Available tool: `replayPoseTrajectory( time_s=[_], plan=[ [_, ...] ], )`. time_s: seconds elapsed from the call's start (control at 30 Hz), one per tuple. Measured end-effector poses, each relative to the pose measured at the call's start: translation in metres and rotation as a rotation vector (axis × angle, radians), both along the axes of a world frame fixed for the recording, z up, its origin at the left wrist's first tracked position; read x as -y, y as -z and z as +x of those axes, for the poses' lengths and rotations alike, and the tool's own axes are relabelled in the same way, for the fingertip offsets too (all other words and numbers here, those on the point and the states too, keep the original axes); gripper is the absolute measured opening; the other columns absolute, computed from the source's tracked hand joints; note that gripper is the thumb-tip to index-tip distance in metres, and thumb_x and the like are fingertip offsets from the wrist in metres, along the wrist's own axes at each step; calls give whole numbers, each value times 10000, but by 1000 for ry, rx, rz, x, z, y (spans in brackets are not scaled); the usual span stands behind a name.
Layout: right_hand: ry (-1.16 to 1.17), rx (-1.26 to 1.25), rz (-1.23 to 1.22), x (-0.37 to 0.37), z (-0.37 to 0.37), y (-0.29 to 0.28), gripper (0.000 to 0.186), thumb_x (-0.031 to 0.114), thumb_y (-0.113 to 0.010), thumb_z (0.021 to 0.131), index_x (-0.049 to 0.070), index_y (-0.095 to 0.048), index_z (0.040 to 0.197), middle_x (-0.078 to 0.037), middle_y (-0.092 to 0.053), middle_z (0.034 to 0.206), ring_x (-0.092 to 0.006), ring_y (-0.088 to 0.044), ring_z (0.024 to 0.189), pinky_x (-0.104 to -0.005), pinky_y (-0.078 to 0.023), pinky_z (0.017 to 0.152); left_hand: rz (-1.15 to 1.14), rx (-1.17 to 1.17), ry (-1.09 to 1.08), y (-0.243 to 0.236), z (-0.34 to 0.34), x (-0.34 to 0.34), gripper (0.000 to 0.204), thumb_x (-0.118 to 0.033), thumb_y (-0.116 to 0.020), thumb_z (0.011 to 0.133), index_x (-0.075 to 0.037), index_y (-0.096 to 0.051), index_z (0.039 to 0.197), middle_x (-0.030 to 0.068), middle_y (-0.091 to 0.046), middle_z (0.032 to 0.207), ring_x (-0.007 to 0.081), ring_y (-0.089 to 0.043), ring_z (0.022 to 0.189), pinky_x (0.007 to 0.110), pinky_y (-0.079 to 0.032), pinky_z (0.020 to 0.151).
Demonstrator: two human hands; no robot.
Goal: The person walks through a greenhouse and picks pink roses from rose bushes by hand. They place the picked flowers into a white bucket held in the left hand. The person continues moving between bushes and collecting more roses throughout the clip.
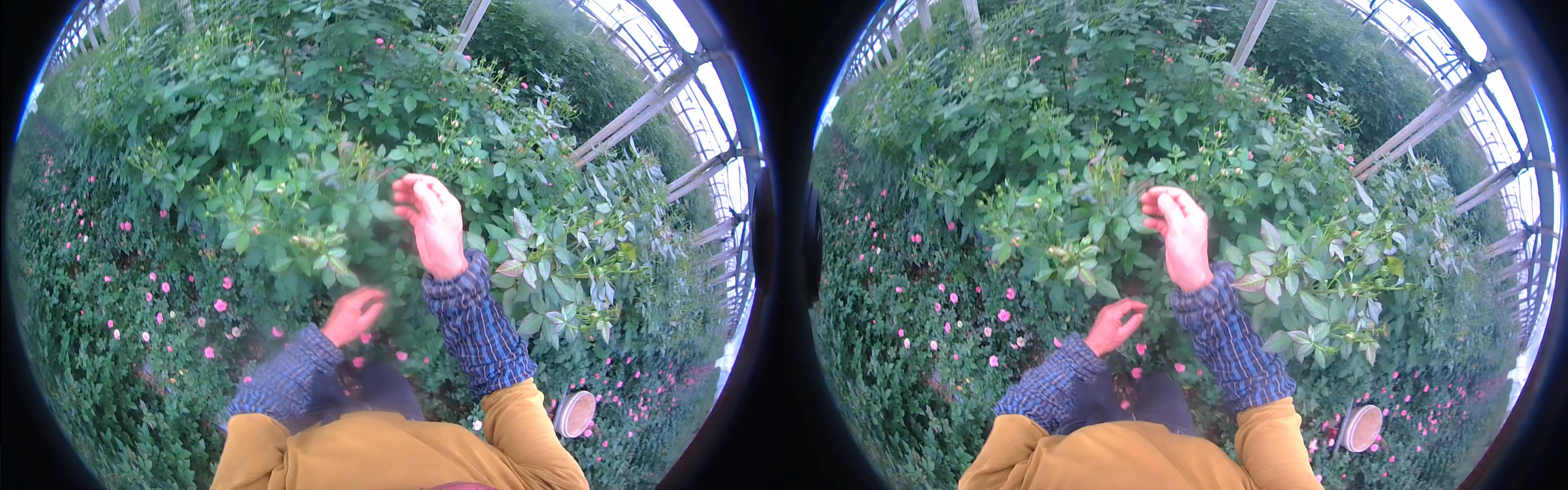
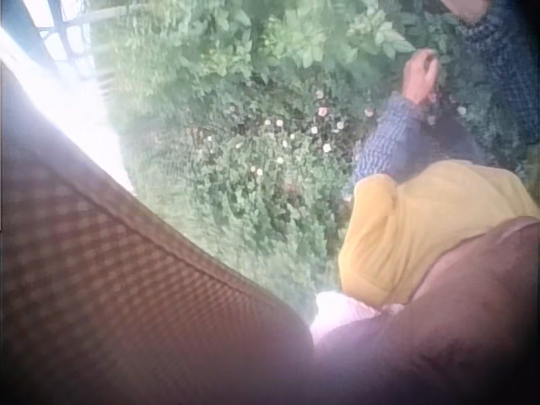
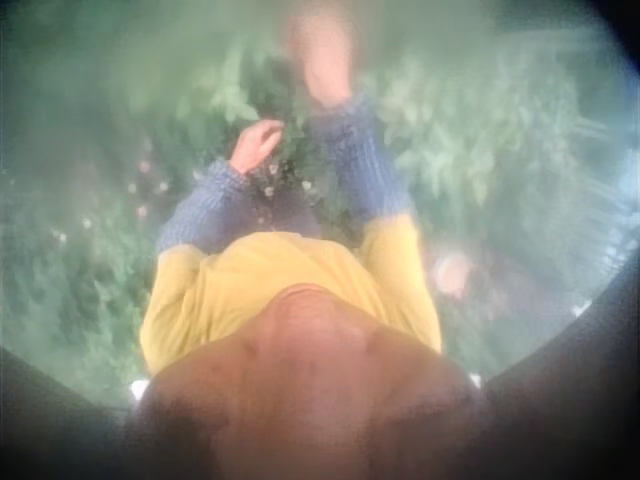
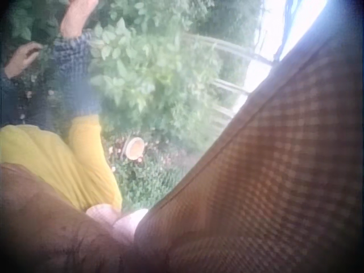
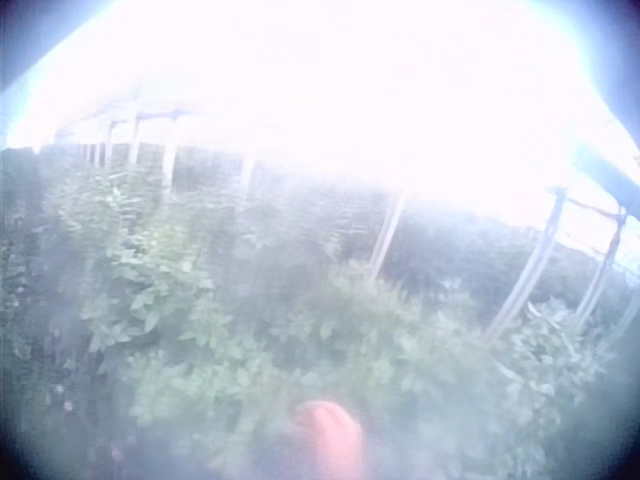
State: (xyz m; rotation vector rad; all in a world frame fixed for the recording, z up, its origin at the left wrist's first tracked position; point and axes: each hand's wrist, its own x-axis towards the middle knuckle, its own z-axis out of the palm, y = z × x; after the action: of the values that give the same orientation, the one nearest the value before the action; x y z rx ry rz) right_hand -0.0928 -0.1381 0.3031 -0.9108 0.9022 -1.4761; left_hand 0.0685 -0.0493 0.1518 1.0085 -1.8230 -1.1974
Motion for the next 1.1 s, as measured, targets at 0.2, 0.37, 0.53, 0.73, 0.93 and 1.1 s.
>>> replayPoseTrajectory(
  time_s=[0.2,0.37,0.53,0.73,0.93,1.1],
  plan=[
    [243,-155,223,81,-4,44,268,205,-494,904,43,-584,1098,-53,-585,1101,-147,-525,988,-304,-425,797,67,99,45,-14,-23,-4,364,-133,-580,820,-33,-537,1168,153,-564,1121,303,-568,1021,367,-457,869],
    [440,-380,127,163,-15,78,292,170,-499,874,36,-579,1120,-81,-606,1035,-141,-549,901,-264,-423,761,-125,29,-133,-17,-44,32,519,-73,-606,794,-48,-440,1284,176,-467,1228,306,-513,1082,344,-466,849],
    [581,-336,14,256,-35,89,346,151,-474,870,-6,-541,1171,-62,-576,957,-127,-513,820,-264,-424,730,-116,-204,-363,-10,-97,84,578,-8,-594,776,-31,-384,1313,162,-437,1264,289,-489,1125,362,-469,877],
    [931,-519,268,344,-69,104,347,95,-438,821,-26,-554,1125,-212,-591,1096,-318,-565,1016,-368,-420,907,-160,-424,-538,14,-133,167,537,62,-511,779,-25,-385,1294,123,-412,1271,203,-505,1046,291,-484,785],
    [1057,-955,229,438,-136,133,342,121,-492,787,-24,-549,1091,-249,-588,1061,-358,-573,976,-385,-438,872,-13,-492,-574,53,-139,240,465,52,-483,815,-7,-404,1270,131,-487,1215,187,-503,1024,267,-462,777],
    [1165,-1141,59,499,-219,146,378,151,-587,746,-3,-537,1088,-236,-587,1048,-345,-588,940,-394,-465,815,-104,-394,-573,58,-139,276,438,53,-493,823,2,-424,1253,128,-549,1116,178,-540,961,274,-460,752]
  ],
)
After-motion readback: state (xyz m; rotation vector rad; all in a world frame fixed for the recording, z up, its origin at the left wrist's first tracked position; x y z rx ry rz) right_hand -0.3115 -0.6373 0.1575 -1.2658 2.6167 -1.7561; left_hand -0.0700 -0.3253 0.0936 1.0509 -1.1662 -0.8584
